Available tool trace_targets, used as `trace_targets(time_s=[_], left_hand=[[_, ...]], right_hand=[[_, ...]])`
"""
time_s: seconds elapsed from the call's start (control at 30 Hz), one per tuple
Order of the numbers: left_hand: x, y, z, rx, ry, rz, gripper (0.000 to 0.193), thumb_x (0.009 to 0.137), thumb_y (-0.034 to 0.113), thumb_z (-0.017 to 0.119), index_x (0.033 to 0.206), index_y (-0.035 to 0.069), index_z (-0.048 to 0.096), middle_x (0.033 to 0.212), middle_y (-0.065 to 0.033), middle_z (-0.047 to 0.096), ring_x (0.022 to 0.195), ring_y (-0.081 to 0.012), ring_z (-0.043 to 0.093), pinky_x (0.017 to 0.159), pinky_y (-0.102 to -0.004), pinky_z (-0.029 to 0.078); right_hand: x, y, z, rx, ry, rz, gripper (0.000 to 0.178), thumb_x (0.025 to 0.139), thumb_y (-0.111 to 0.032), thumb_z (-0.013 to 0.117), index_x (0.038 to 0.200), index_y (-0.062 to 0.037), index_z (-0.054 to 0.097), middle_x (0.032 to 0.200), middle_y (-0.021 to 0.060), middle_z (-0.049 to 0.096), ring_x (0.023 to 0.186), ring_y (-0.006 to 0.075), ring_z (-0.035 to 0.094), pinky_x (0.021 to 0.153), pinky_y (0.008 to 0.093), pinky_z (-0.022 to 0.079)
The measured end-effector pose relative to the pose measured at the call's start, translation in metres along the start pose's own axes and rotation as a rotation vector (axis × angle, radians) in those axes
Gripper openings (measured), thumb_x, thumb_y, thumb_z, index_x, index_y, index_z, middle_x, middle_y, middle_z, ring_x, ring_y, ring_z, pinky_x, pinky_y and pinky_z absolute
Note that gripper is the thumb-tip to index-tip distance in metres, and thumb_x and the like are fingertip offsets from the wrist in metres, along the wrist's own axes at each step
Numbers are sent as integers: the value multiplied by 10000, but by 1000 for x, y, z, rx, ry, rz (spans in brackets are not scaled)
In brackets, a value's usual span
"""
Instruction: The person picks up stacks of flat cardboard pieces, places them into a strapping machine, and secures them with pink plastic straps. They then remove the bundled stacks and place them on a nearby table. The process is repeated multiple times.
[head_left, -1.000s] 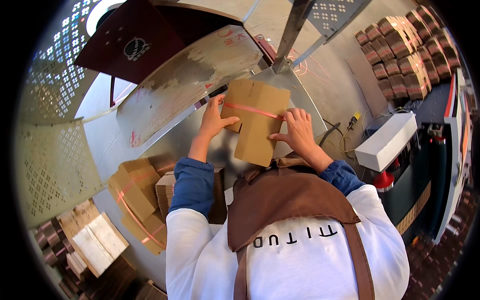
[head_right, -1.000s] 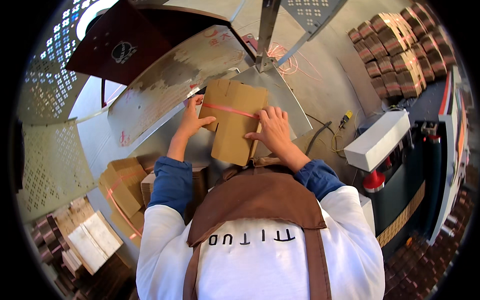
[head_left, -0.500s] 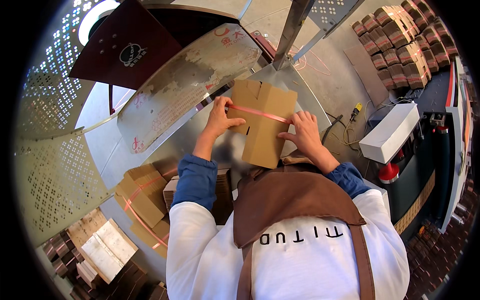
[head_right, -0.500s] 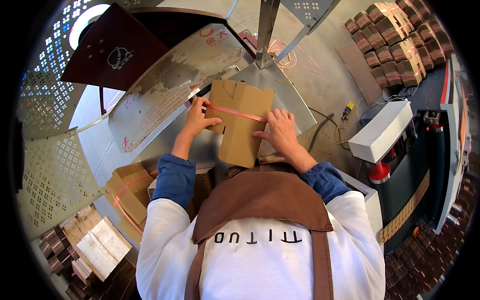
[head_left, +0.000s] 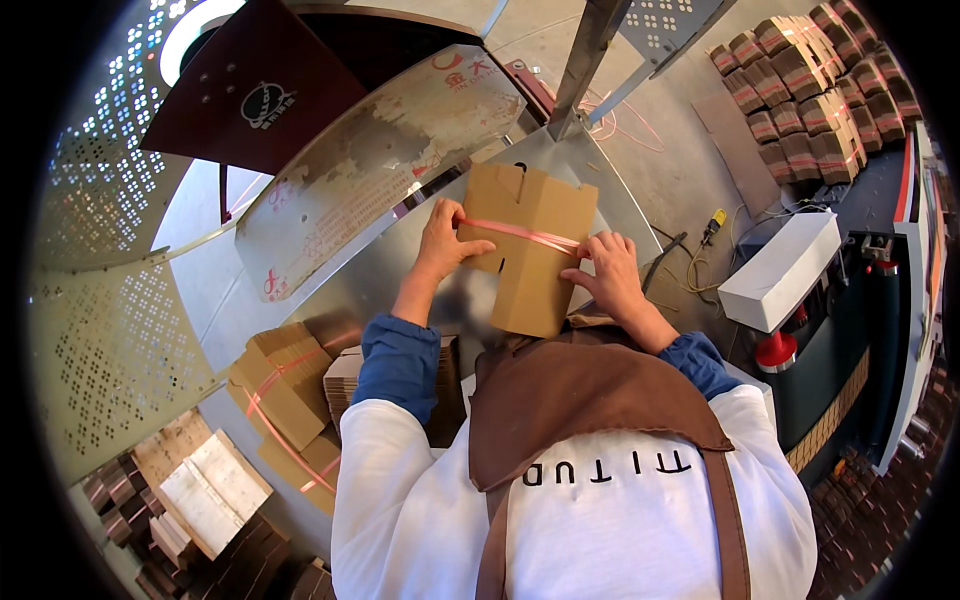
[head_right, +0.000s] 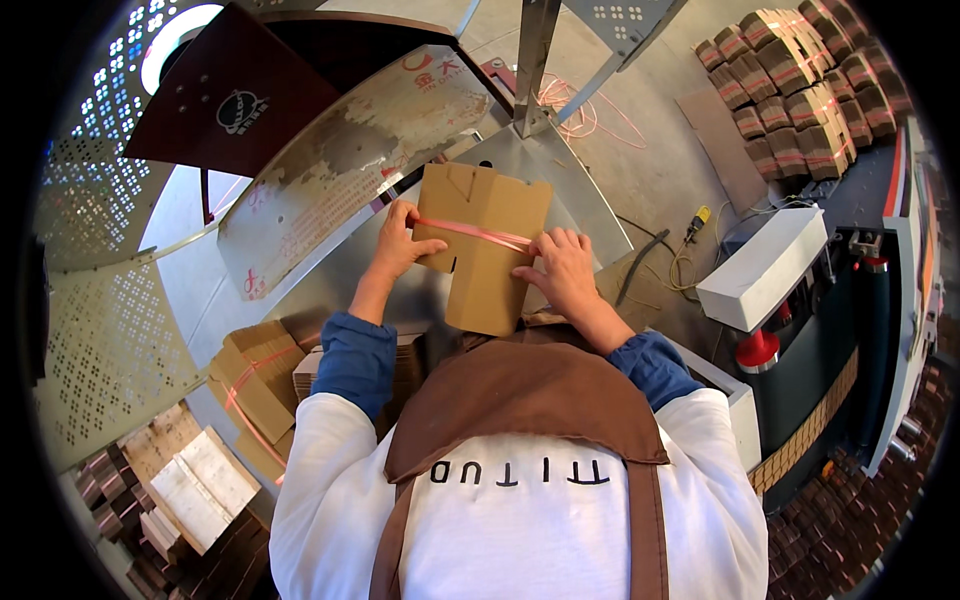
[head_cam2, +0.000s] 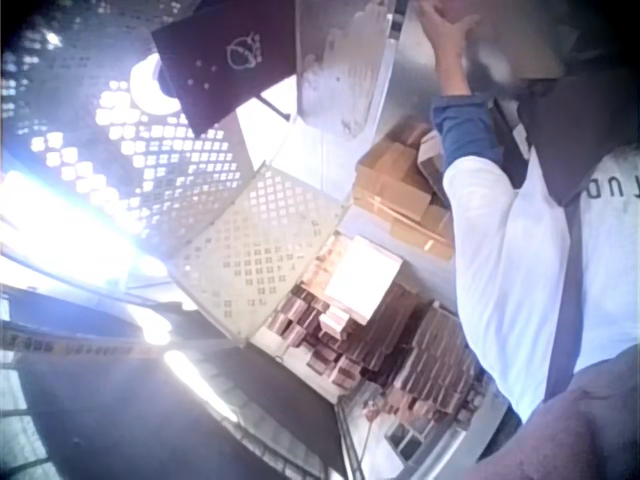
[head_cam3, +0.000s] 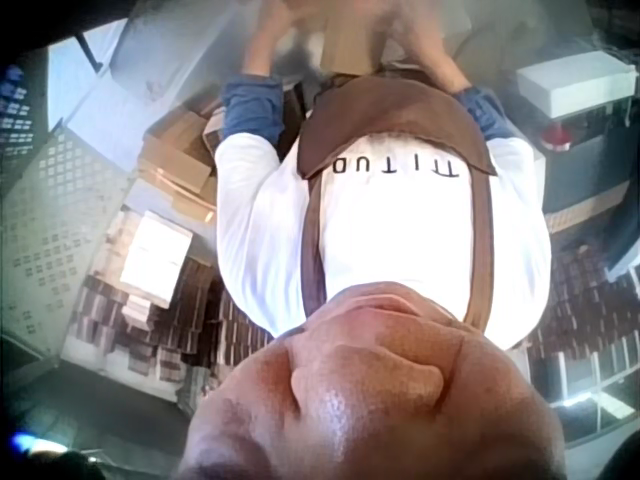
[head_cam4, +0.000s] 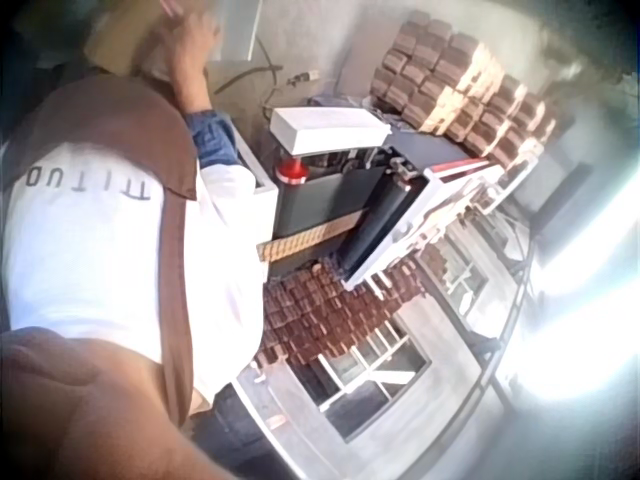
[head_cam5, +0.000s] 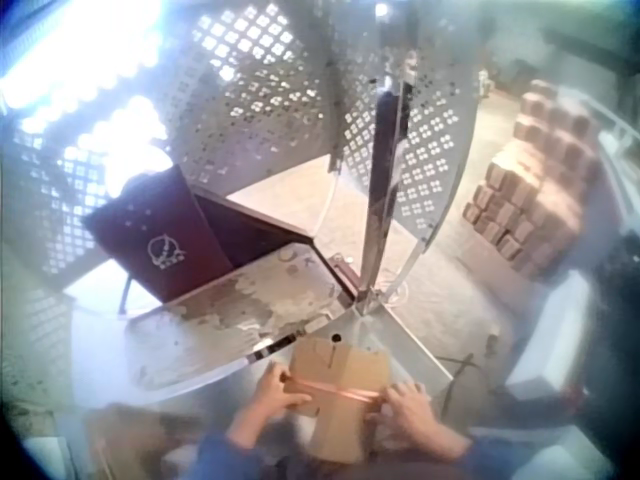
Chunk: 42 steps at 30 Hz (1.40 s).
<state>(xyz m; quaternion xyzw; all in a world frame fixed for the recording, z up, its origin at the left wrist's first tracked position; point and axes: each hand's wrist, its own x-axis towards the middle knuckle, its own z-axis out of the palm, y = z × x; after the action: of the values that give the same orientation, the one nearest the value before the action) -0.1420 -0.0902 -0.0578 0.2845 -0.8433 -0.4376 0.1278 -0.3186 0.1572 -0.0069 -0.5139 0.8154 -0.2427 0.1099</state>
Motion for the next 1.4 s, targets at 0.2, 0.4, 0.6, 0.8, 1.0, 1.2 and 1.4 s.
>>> trace_targets(time_s=[0.2, 0.4, 0.6, 0.8, 1.0, 1.2, 1.4], left_hand=[[-4, -3, 6, -15, 95, -1, 643, 555, 345, 877, 933, 71, 434, 926, -65, 458, 851, -243, 490, 764, -359, 456], [-6, 2, 5, -50, 89, -108, 633, 569, 310, 875, 967, 69, 447, 955, -59, 473, 865, -219, 497, 796, -352, 463], [-7, 3, 7, -92, 97, -152, 641, 562, 286, 882, 980, 67, 447, 971, -64, 486, 874, -213, 510, 798, -348, 471], [-5, 2, 8, -96, 100, -143, 653, 553, 287, 889, 984, 68, 451, 967, -71, 503, 876, -216, 521, 804, -351, 475], [-1, 7, 8, -91, 82, -150, 662, 556, 311, 891, 989, 68, 454, 979, -75, 505, 882, -216, 519, 817, -350, 471], [0, 10, 8, -89, 101, -159, 650, 584, 304, 877, 1021, 60, 462, 1015, -89, 510, 924, -229, 535, 838, -353, 472], [-19, 32, 29, -199, 233, -248, 705, 763, 313, 770, 1308, 48, 409, 1292, -146, 469, 1179, -264, 491, 963, -365, 423]], right_hand=[[2, 7, 7, 153, 61, 78, 447, 636, -295, 829, 923, -90, 554, 905, 54, 559, 895, 248, 530, 810, 379, 365], [3, 16, 17, 340, 75, 179, 540, 618, -287, 855, 961, -19, 536, 926, 111, 587, 896, 280, 558, 807, 392, 425], [5, 26, 20, 476, 90, 145, 553, 612, -320, 862, 936, -8, 540, 904, 131, 583, 863, 305, 563, 777, 397, 450], [6, 37, 24, 426, 97, 59, 529, 624, -392, 838, 909, -48, 555, 891, 96, 570, 863, 296, 543, 772, 385, 424], [4, 43, 26, 415, 70, 66, 493, 652, -447, 802, 873, -71, 573, 894, 77, 559, 888, 289, 525, 795, 385, 399], [10, 42, 15, 274, 25, 48, 481, 674, -428, 797, 909, -65, 586, 939, 94, 572, 925, 293, 534, 832, 388, 404], [75, 77, -10, 478, -29, 244, 708, 737, -425, 770, 1217, 33, 521, 1151, 199, 588, 1081, 318, 572, 921, 401, 452]])
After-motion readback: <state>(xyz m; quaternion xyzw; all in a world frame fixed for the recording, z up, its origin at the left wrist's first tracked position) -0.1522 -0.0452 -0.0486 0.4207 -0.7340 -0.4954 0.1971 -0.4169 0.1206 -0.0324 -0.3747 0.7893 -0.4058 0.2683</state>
